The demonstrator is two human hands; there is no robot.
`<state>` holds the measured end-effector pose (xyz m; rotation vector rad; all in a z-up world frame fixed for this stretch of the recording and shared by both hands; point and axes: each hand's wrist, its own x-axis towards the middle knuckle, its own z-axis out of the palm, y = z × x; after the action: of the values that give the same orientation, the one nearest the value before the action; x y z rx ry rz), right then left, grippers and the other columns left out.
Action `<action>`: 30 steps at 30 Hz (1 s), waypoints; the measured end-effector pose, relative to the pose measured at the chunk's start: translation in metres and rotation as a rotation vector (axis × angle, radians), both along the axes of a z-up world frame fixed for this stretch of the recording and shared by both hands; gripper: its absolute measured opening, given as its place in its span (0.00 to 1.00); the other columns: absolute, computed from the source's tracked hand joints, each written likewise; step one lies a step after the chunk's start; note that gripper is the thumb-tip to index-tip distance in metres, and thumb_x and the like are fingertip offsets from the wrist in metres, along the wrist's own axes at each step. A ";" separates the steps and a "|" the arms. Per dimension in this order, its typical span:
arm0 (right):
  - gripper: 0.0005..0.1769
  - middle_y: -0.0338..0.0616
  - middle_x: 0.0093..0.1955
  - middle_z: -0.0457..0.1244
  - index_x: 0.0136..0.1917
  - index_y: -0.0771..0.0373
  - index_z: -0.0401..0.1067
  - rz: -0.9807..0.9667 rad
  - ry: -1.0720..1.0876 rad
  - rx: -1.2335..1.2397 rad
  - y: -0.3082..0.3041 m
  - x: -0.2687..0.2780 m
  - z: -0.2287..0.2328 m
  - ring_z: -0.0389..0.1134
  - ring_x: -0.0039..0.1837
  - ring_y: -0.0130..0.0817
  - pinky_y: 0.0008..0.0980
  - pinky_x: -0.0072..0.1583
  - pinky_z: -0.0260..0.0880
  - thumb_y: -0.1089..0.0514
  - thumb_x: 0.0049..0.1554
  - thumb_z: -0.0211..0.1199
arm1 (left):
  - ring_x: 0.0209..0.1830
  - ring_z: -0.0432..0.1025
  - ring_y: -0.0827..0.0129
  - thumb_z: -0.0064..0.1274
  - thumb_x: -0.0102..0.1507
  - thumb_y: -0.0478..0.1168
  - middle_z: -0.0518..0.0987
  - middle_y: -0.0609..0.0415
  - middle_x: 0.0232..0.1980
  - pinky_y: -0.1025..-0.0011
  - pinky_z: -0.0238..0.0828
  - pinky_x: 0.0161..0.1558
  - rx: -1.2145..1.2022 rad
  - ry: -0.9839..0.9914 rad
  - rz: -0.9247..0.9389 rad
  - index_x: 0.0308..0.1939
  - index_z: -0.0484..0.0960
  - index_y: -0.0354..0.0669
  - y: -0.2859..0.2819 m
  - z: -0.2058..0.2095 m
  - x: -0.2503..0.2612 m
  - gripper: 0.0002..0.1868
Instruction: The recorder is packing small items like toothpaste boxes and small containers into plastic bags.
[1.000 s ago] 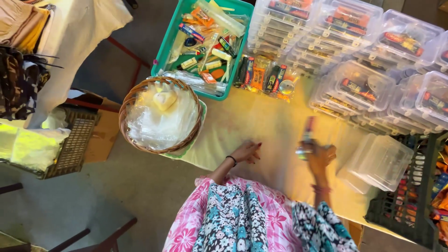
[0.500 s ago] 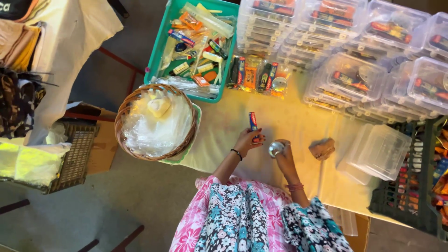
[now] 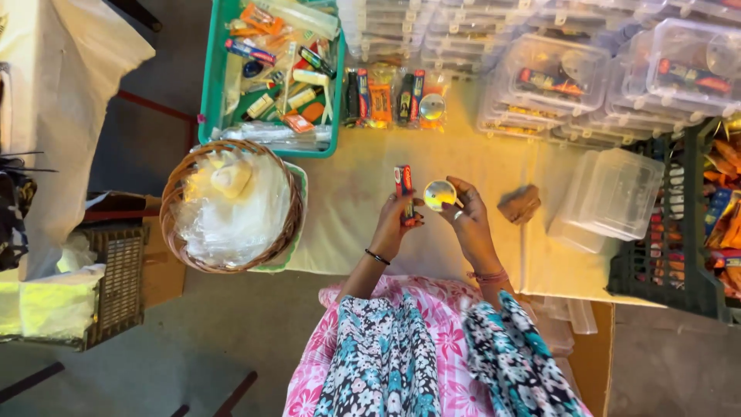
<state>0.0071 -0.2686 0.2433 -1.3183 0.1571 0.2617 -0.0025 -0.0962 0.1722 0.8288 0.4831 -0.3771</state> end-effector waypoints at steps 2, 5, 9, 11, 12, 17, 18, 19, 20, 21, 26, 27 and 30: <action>0.25 0.46 0.66 0.61 0.70 0.66 0.61 -0.003 0.004 0.047 0.000 -0.003 0.001 0.65 0.67 0.34 0.36 0.67 0.70 0.72 0.59 0.52 | 0.29 0.75 0.72 0.47 0.68 0.46 0.82 0.52 0.43 0.70 0.77 0.36 -0.015 0.020 0.031 0.55 0.72 0.45 0.001 0.008 -0.006 0.14; 0.24 0.47 0.65 0.62 0.70 0.66 0.61 -0.023 0.011 0.125 0.001 -0.003 -0.003 0.66 0.66 0.36 0.38 0.66 0.71 0.71 0.60 0.49 | 0.22 0.71 0.69 0.41 0.72 0.50 0.82 0.49 0.38 0.69 0.75 0.30 -0.021 -0.104 0.083 0.55 0.69 0.47 0.004 0.008 -0.005 0.14; 0.23 0.46 0.63 0.63 0.69 0.64 0.63 -0.030 0.088 0.118 0.001 -0.006 -0.005 0.67 0.63 0.36 0.40 0.62 0.72 0.66 0.61 0.48 | 0.29 0.75 0.69 0.37 0.75 0.49 0.82 0.48 0.42 0.69 0.76 0.37 -0.076 -0.115 0.089 0.54 0.69 0.43 0.003 -0.006 -0.010 0.15; 0.22 0.45 0.63 0.64 0.69 0.63 0.64 -0.035 0.121 0.138 0.002 -0.005 -0.006 0.68 0.62 0.36 0.40 0.61 0.71 0.64 0.62 0.48 | 0.33 0.76 0.69 0.37 0.76 0.49 0.82 0.47 0.43 0.68 0.77 0.41 -0.094 -0.095 0.106 0.55 0.69 0.42 0.003 -0.006 -0.008 0.15; 0.21 0.46 0.62 0.65 0.67 0.62 0.65 -0.045 0.179 0.257 0.002 -0.006 -0.006 0.69 0.61 0.37 0.41 0.60 0.72 0.61 0.61 0.47 | 0.34 0.77 0.70 0.36 0.75 0.50 0.82 0.48 0.43 0.68 0.76 0.41 -0.101 -0.111 0.090 0.58 0.71 0.41 0.003 -0.004 -0.010 0.18; 0.17 0.49 0.56 0.68 0.57 0.60 0.67 -0.058 0.285 0.602 0.001 -0.010 -0.026 0.71 0.58 0.40 0.47 0.57 0.75 0.50 0.61 0.49 | 0.39 0.76 0.72 0.34 0.74 0.50 0.82 0.51 0.46 0.71 0.75 0.44 -0.120 -0.130 0.062 0.63 0.75 0.40 0.000 -0.028 -0.004 0.23; 0.15 0.48 0.54 0.68 0.55 0.60 0.67 -0.046 0.259 0.481 0.003 -0.012 -0.036 0.71 0.55 0.37 0.44 0.55 0.76 0.49 0.62 0.51 | 0.42 0.75 0.72 0.36 0.75 0.48 0.81 0.52 0.48 0.71 0.75 0.46 -0.141 -0.136 0.098 0.62 0.75 0.39 -0.002 -0.043 -0.004 0.21; 0.14 0.47 0.53 0.68 0.54 0.60 0.67 -0.034 0.233 0.360 0.005 -0.015 -0.046 0.70 0.53 0.34 0.41 0.52 0.76 0.49 0.63 0.53 | 0.44 0.75 0.72 0.37 0.75 0.46 0.80 0.53 0.50 0.72 0.74 0.48 -0.162 -0.142 0.133 0.62 0.74 0.38 -0.003 -0.059 -0.004 0.19; 0.14 0.47 0.53 0.68 0.54 0.60 0.67 -0.034 0.234 0.361 0.008 -0.018 -0.055 0.70 0.53 0.34 0.41 0.52 0.76 0.49 0.63 0.53 | 0.44 0.75 0.72 0.37 0.75 0.46 0.80 0.53 0.50 0.72 0.74 0.48 -0.161 -0.142 0.133 0.62 0.74 0.38 -0.004 -0.067 -0.005 0.19; 0.13 0.46 0.51 0.66 0.55 0.62 0.67 -0.002 0.129 0.101 0.011 -0.022 -0.063 0.67 0.48 0.30 0.35 0.47 0.72 0.52 0.62 0.57 | 0.47 0.75 0.74 0.38 0.76 0.45 0.80 0.53 0.52 0.74 0.72 0.50 -0.112 -0.173 0.154 0.61 0.75 0.36 -0.004 -0.074 -0.006 0.19; 0.12 0.41 0.40 0.62 0.55 0.67 0.72 0.188 -0.052 -0.353 0.016 -0.025 -0.079 0.57 0.35 0.21 0.24 0.36 0.57 0.61 0.60 0.65 | 0.39 0.69 0.76 0.38 0.77 0.49 0.77 0.57 0.46 0.75 0.65 0.39 -0.002 -0.249 0.139 0.59 0.77 0.35 -0.005 -0.058 -0.015 0.21; 0.09 0.39 0.37 0.64 0.53 0.68 0.73 0.240 -0.005 -0.297 0.014 -0.020 -0.079 0.56 0.34 0.20 0.23 0.35 0.56 0.62 0.60 0.63 | 0.39 0.68 0.75 0.38 0.75 0.51 0.77 0.57 0.48 0.74 0.62 0.39 0.051 -0.179 0.081 0.60 0.77 0.37 -0.006 -0.053 -0.013 0.23; 0.08 0.36 0.35 0.66 0.51 0.69 0.74 0.283 0.070 -0.227 0.005 -0.011 -0.087 0.57 0.32 0.19 0.23 0.34 0.56 0.62 0.60 0.59 | 0.48 0.66 0.77 0.39 0.71 0.55 0.75 0.59 0.54 0.73 0.60 0.45 0.218 -0.089 -0.008 0.63 0.72 0.42 -0.006 -0.069 -0.016 0.25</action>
<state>-0.0043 -0.2639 0.1564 -1.5581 0.0590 0.5432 -0.0185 -0.1017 0.1035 1.0547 0.4434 -0.2965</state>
